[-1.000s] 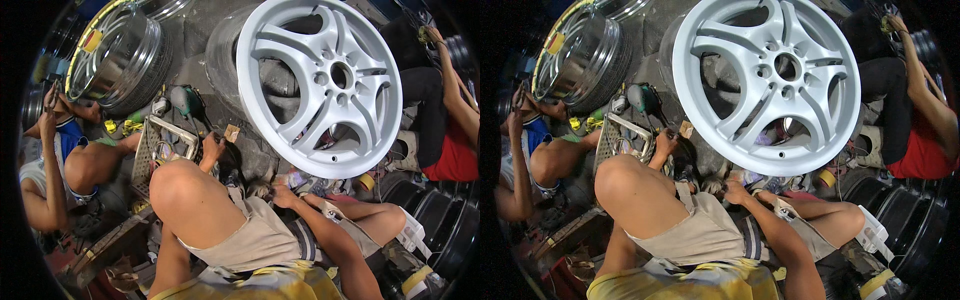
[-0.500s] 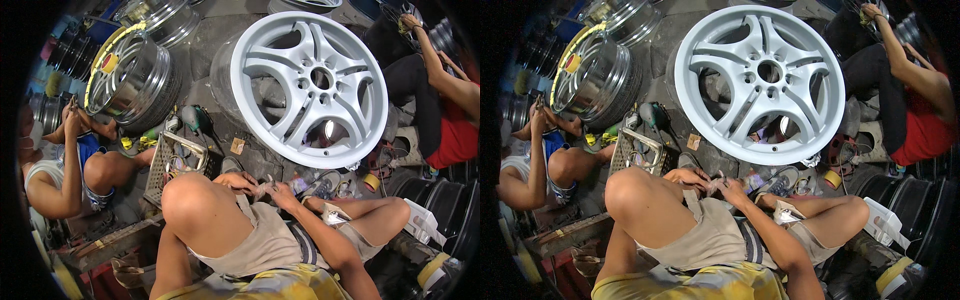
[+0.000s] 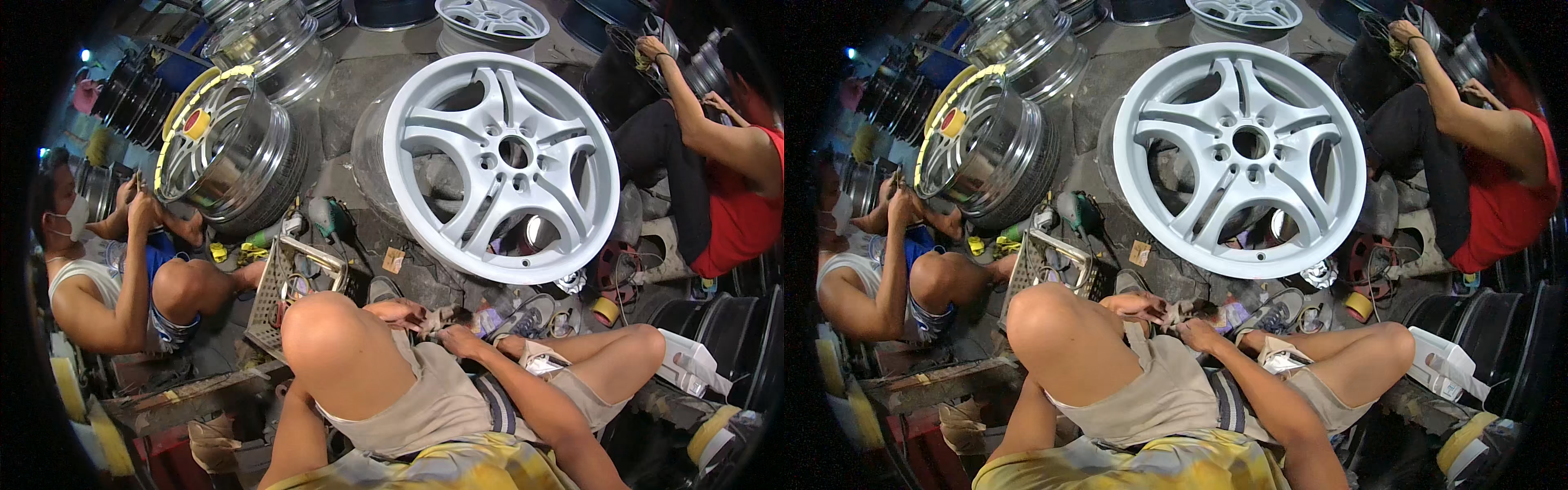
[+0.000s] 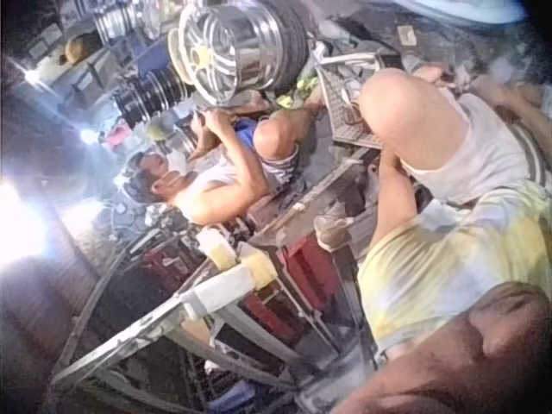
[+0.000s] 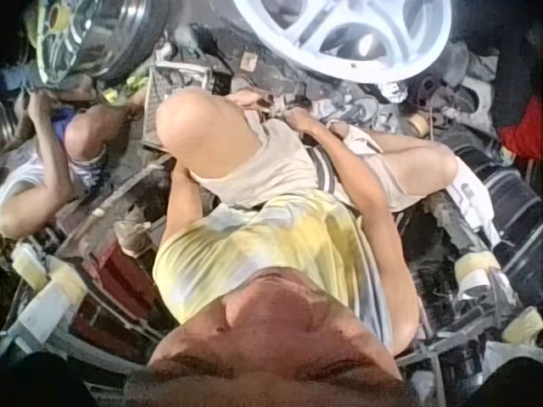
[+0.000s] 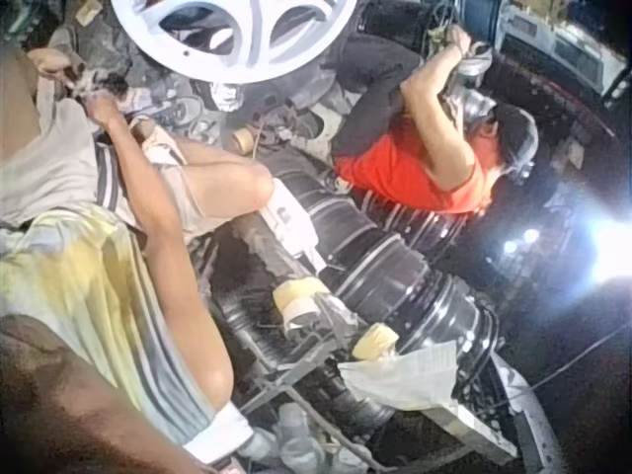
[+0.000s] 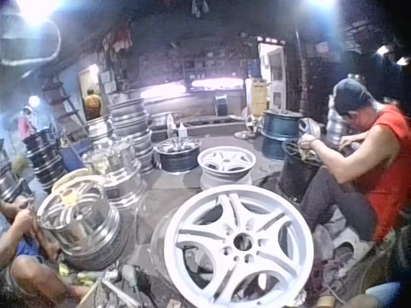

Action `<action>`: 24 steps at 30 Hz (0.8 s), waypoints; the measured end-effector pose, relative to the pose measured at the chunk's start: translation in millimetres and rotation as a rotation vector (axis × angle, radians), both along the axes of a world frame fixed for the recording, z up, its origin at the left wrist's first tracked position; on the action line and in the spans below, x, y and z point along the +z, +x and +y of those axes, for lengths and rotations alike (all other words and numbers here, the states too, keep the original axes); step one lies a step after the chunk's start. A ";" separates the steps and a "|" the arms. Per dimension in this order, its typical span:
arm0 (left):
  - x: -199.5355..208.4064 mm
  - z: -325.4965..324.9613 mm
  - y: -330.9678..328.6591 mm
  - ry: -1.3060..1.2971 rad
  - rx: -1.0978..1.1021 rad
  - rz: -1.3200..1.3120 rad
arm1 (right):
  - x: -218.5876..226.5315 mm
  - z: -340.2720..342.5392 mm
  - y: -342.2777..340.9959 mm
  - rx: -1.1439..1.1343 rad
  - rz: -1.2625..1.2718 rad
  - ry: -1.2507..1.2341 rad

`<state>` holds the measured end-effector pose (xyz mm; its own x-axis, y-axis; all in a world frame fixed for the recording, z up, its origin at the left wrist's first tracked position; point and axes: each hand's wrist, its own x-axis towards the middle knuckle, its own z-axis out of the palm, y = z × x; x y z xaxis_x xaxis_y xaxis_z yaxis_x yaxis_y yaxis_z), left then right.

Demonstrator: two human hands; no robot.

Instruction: The person sits on the floor and uses a putty knife to apply filler to a silver wheel rim, smoothing it into the surface. They repeatedly dip the tool into a container to gather more filler and continue applying it to different areas of the rim.

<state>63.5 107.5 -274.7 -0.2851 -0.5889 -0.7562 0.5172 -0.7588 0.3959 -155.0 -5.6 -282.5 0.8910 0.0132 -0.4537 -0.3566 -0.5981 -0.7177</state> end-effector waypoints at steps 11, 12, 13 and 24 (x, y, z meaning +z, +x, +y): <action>1.2 -3.6 1.1 -0.017 -0.576 -0.228 | 24.4 -4.1 11.0 -0.190 0.136 0.299; 3.1 -4.4 1.6 -0.026 -0.588 -0.229 | 23.0 -4.1 11.6 -0.211 0.152 0.351; 4.7 -7.2 -0.3 -0.050 -0.595 -0.224 | 21.0 -6.5 9.7 -0.239 0.171 0.395; 10.1 2.8 -1.3 -0.193 -0.585 -0.199 | -4.5 -7.1 -0.8 -0.404 0.227 0.564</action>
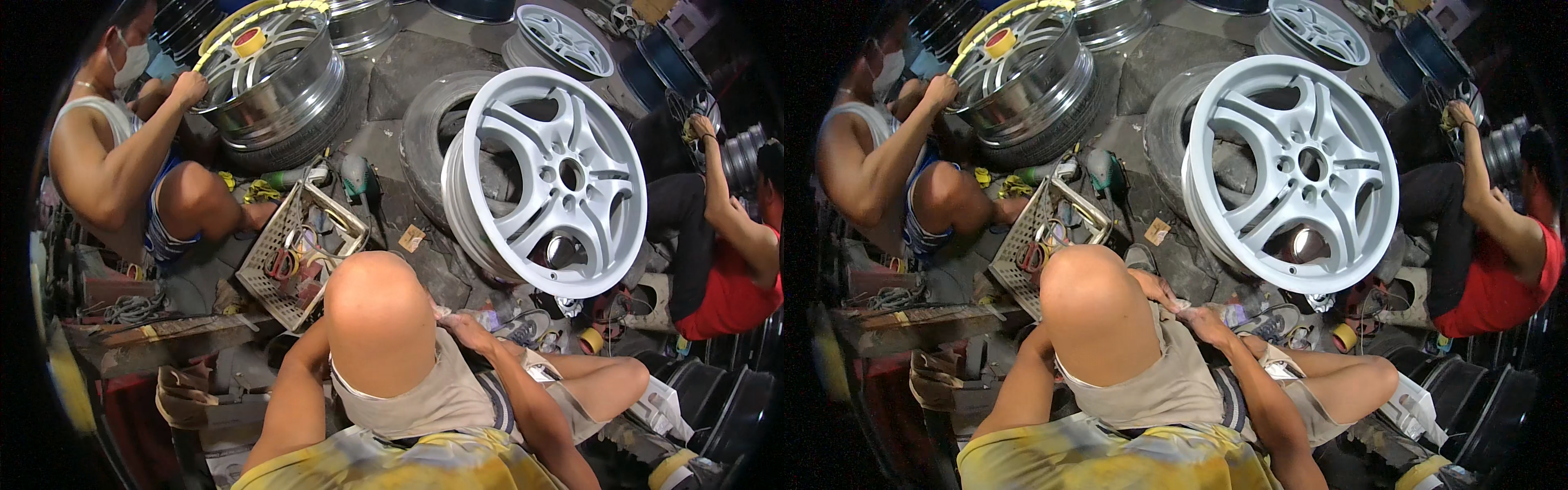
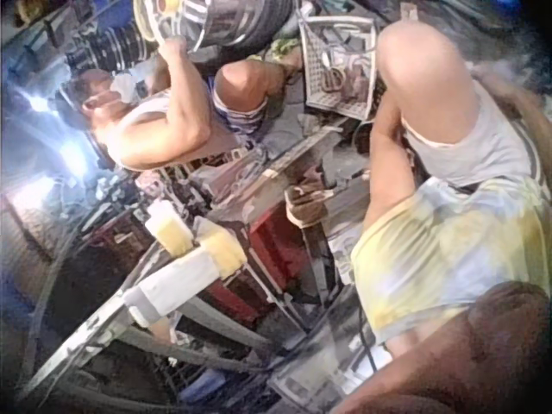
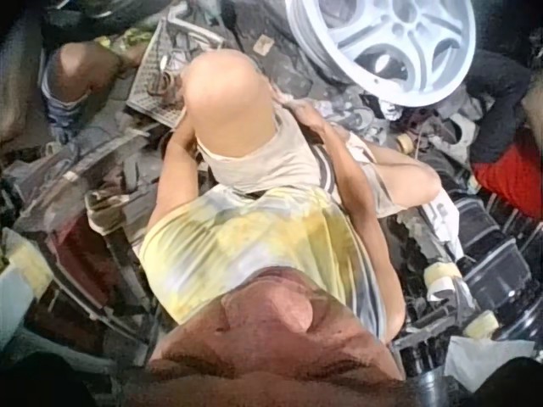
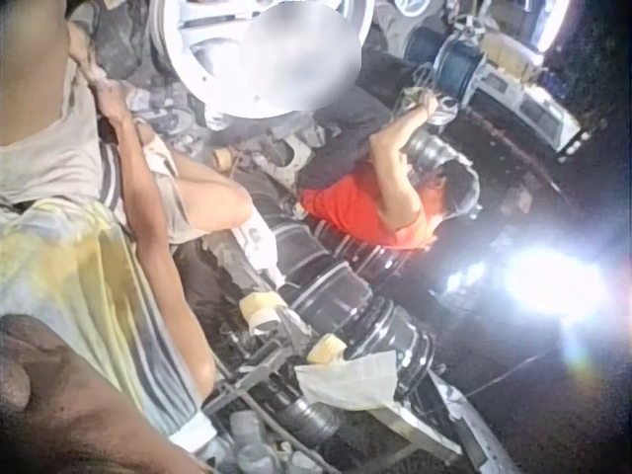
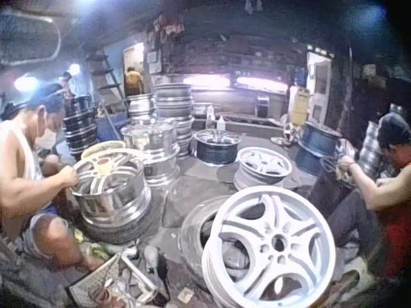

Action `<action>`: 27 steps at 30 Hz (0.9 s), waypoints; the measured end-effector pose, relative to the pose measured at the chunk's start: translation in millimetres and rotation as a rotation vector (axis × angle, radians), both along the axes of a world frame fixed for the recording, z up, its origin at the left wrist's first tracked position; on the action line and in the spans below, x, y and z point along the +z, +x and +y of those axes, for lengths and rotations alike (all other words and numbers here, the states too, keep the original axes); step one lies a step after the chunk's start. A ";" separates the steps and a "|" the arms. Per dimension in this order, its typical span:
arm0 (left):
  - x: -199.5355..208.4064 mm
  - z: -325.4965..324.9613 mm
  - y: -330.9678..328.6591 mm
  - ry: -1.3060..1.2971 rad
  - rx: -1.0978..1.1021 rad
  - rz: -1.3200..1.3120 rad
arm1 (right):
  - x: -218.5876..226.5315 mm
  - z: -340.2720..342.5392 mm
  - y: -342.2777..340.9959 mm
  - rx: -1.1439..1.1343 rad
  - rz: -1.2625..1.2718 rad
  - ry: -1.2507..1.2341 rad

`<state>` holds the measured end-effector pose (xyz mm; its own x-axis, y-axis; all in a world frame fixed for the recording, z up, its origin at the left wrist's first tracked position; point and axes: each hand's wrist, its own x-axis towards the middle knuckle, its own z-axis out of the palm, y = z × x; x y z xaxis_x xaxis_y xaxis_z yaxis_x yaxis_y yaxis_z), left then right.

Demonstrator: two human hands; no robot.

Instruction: The person sits on the floor and uses a putty knife to apply filler to a silver wheel rim, smoothing it into the surface. They repeatedly dip the tool into a container to gather more filler and continue applying it to different areas of the rim.

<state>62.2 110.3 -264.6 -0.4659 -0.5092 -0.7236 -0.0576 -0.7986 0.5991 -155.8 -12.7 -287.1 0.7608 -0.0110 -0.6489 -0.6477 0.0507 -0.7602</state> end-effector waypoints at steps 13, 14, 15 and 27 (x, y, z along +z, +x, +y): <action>12.1 1.2 5.9 -0.029 -0.016 0.018 | 37.9 -12.3 7.1 0.107 0.012 0.002; 12.7 -1.5 6.3 -0.029 -0.024 0.016 | 38.6 -13.2 7.3 0.114 -0.004 -0.018; 13.6 -2.8 7.1 -0.027 -0.029 0.019 | 40.1 -14.1 5.8 0.088 0.019 0.010; 10.1 -1.5 10.9 0.014 0.060 0.098 | -0.2 -97.9 -95.7 0.143 -0.492 -0.351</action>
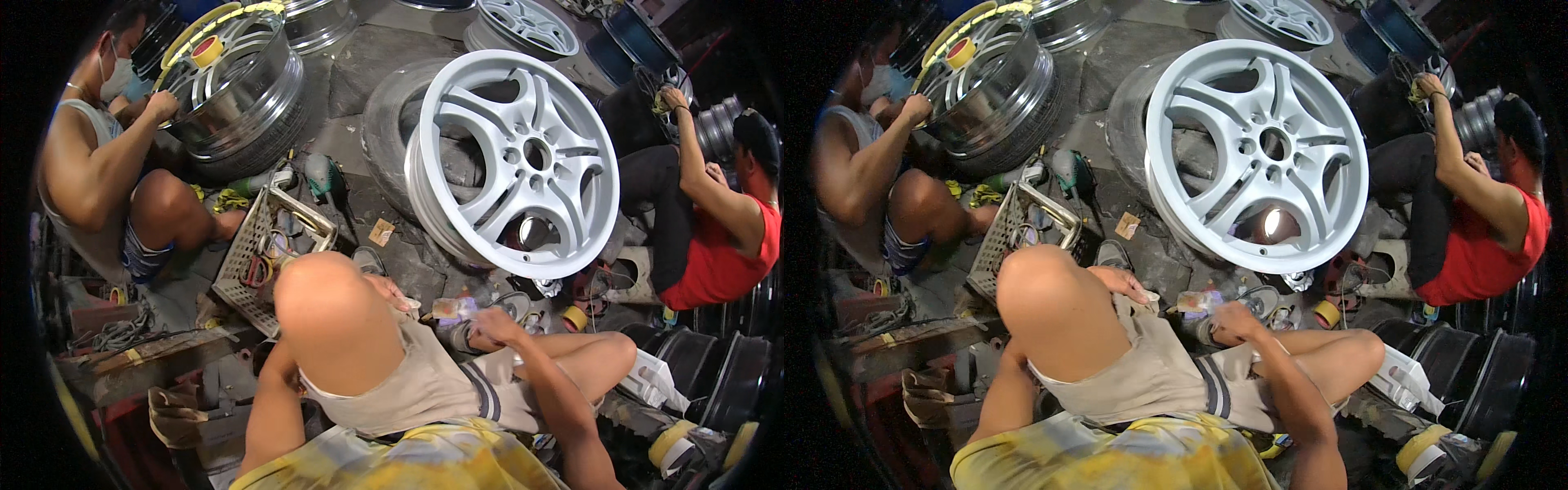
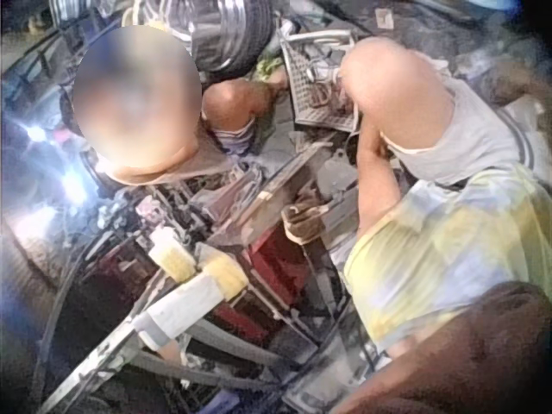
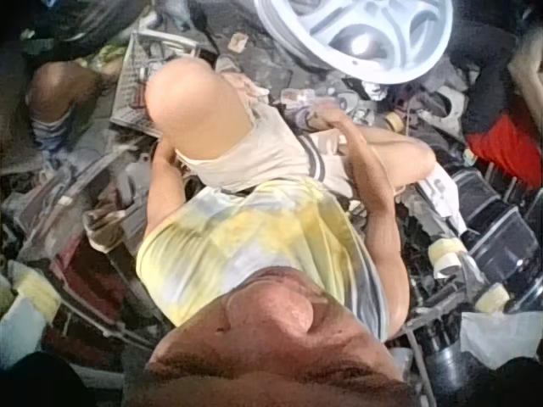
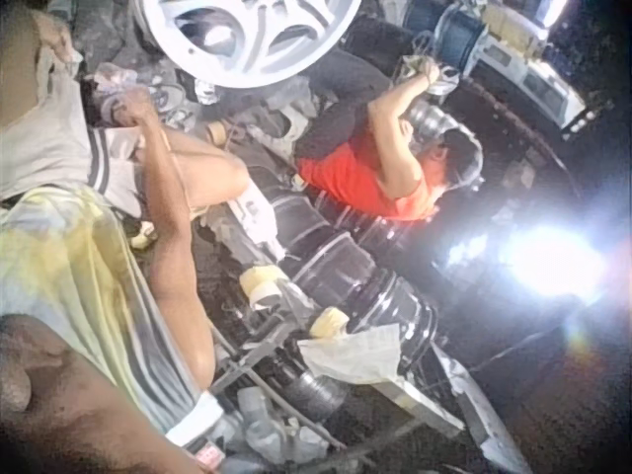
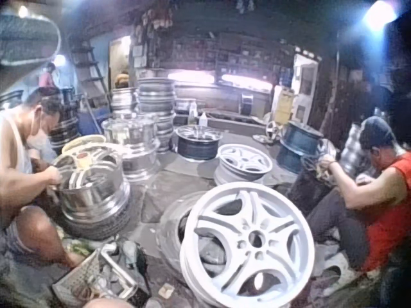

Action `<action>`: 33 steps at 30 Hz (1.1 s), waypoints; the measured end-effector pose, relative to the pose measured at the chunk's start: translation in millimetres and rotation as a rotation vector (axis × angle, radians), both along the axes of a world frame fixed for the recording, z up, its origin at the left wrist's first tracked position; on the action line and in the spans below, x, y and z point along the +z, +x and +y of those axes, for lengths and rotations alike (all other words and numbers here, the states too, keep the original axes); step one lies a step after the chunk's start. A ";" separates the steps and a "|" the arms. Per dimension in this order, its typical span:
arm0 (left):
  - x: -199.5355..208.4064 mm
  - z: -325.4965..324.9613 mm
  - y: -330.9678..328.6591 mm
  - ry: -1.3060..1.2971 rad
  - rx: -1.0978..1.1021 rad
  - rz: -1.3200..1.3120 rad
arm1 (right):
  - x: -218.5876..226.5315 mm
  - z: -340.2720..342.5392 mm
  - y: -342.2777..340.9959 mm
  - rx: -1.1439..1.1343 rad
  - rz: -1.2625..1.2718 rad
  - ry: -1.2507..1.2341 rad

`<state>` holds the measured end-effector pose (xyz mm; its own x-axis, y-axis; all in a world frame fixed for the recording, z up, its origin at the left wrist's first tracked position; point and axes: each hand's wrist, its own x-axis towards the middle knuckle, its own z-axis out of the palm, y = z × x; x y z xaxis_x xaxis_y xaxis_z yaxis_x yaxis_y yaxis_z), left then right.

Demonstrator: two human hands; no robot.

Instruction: The person sits on the floor and uses a putty knife to apply filler to a silver wheel rim, smoothing it into the surface. They repeatedly dip the tool into a container to gather more filler and continue applying it to different areas of the rim.

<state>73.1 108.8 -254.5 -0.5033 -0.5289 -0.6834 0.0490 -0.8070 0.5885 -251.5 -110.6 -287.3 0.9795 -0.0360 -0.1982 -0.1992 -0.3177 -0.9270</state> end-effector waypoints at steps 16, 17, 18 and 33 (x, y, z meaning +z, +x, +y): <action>26.0 -10.4 33.9 -0.243 0.520 -0.244 | 211.1 22.6 65.7 -0.286 0.345 0.458; 49.5 -19.5 36.0 -0.278 0.546 -0.226 | 209.0 23.2 64.2 -0.286 0.324 0.444; 75.5 -30.5 38.4 -0.316 0.569 -0.207 | 207.6 23.3 62.2 -0.288 0.304 0.428; 137.3 -65.7 55.4 -0.598 0.956 0.044 | 177.1 38.6 41.2 -0.296 0.369 0.262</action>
<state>128.5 43.1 -117.2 0.2663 -0.9463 -0.1832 0.5259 -0.0167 0.8504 -210.3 -72.0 -110.2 0.7987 -0.2032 -0.5665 -0.5723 0.0344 -0.8193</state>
